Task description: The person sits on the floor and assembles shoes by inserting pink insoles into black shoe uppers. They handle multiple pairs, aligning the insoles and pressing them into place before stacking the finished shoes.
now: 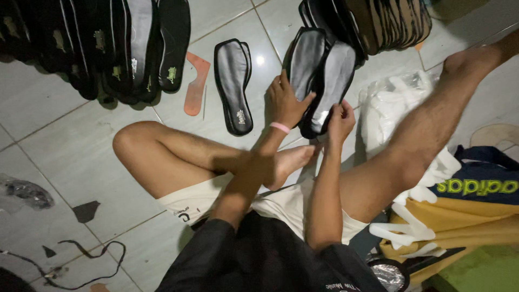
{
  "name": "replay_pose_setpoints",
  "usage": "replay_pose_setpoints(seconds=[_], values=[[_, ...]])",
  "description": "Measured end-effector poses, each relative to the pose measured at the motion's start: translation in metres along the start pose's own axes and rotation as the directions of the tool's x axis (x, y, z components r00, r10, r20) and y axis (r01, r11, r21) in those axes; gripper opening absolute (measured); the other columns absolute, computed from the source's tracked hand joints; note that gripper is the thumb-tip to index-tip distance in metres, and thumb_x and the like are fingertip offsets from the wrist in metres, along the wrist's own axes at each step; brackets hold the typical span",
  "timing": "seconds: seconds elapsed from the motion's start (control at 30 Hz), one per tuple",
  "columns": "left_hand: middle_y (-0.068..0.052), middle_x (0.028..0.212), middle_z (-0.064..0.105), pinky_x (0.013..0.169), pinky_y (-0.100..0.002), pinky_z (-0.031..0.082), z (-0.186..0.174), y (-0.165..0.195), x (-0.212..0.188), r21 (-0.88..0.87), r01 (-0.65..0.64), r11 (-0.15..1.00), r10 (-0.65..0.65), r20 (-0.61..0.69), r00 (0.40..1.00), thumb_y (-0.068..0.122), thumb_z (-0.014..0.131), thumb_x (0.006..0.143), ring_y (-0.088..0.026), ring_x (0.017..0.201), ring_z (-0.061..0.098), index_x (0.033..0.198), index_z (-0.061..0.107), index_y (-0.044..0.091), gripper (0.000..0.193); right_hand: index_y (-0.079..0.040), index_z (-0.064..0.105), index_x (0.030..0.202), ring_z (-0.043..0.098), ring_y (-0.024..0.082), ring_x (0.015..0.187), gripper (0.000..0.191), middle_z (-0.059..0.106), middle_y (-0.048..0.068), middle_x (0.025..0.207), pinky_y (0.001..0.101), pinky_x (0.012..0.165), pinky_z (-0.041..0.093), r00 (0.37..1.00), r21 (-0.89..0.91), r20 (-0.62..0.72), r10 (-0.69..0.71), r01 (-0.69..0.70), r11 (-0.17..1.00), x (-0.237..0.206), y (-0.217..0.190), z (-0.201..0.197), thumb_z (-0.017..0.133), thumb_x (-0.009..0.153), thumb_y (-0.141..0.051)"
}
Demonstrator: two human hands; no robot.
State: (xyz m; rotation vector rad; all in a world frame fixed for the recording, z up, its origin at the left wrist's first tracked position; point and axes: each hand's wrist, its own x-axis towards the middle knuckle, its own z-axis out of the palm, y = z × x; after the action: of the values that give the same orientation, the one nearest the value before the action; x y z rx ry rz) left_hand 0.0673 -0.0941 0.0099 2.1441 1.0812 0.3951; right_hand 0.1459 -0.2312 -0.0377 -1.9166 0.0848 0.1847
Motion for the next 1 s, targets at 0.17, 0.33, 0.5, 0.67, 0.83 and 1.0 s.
replay_pose_setpoints(seconds=[0.17,0.33,0.5,0.67,0.83,1.0], values=[[-0.025,0.135,0.057,0.102,-0.048,0.046,0.003,0.000,-0.002,-0.107,0.034,0.994,-0.047,-0.122,0.991,0.031,0.087,0.070,-0.043,0.118,0.056,0.152,0.040,-0.004,0.100,-0.001,0.066,0.129,0.062,0.028,0.104,0.038,0.062,0.018,0.123,0.0353,0.086,0.053,0.971,-0.317,-0.034,-0.238,0.215,0.924,-0.004,-0.010,-0.009,0.070,0.095,-0.017],[-0.022,0.126,0.065,0.097,-0.046,0.052,-0.017,-0.022,-0.003,-0.169,0.047,0.984,-0.070,-0.132,0.989,0.035,0.089,0.073,-0.041,0.110,0.064,0.148,0.048,0.001,0.092,-0.006,0.071,0.124,0.065,0.027,0.110,0.028,0.064,0.014,0.124,0.0369,0.094,0.054,0.931,-0.190,0.104,-0.351,0.365,0.912,-0.019,-0.017,0.023,0.072,0.100,-0.020],[-0.023,0.130,0.066,0.098,-0.041,0.052,-0.017,-0.020,-0.005,-0.327,0.014,0.945,-0.026,-0.032,0.999,0.031,0.093,0.071,-0.038,0.117,0.066,0.142,0.054,-0.002,0.087,-0.005,0.068,0.127,0.067,0.027,0.097,0.038,0.069,0.015,0.111,0.0358,0.088,0.054,0.947,-0.187,0.268,-0.175,0.229,0.955,-0.031,-0.014,0.036,0.075,0.095,-0.025],[-0.020,0.134,0.067,0.101,-0.034,0.053,-0.012,-0.032,-0.005,-0.828,0.240,0.507,-0.226,0.141,0.964,0.014,0.085,0.082,-0.026,0.118,0.066,0.145,0.050,-0.010,0.077,-0.001,0.069,0.124,0.068,0.033,0.103,0.040,0.070,0.019,0.112,0.0398,0.092,0.053,0.897,-0.239,0.314,-0.310,0.391,0.889,-0.035,-0.008,0.031,0.079,0.095,-0.026],[-0.023,0.143,0.056,0.111,-0.040,0.045,-0.042,-0.069,-0.006,-0.680,0.108,0.725,-0.268,-0.134,0.954,0.013,0.087,0.084,-0.033,0.132,0.056,0.150,0.043,-0.006,0.081,-0.003,0.065,0.138,0.060,0.036,0.121,0.043,0.064,0.019,0.134,0.0426,0.106,0.049,0.851,-0.381,0.293,-0.436,0.523,0.763,-0.044,-0.009,0.034,0.072,0.103,-0.027],[-0.033,0.152,0.039,0.118,-0.047,0.039,-0.079,-0.100,-0.017,0.016,0.054,0.998,-0.045,-0.337,0.940,0.024,0.087,0.080,-0.047,0.140,0.043,0.148,0.045,-0.001,0.084,0.003,0.057,0.134,0.054,0.041,0.120,0.079,0.058,0.025,0.133,0.0480,0.100,0.043,0.855,-0.516,0.315,-0.412,0.519,0.682,-0.064,-0.033,0.051,0.087,0.078,-0.043]])
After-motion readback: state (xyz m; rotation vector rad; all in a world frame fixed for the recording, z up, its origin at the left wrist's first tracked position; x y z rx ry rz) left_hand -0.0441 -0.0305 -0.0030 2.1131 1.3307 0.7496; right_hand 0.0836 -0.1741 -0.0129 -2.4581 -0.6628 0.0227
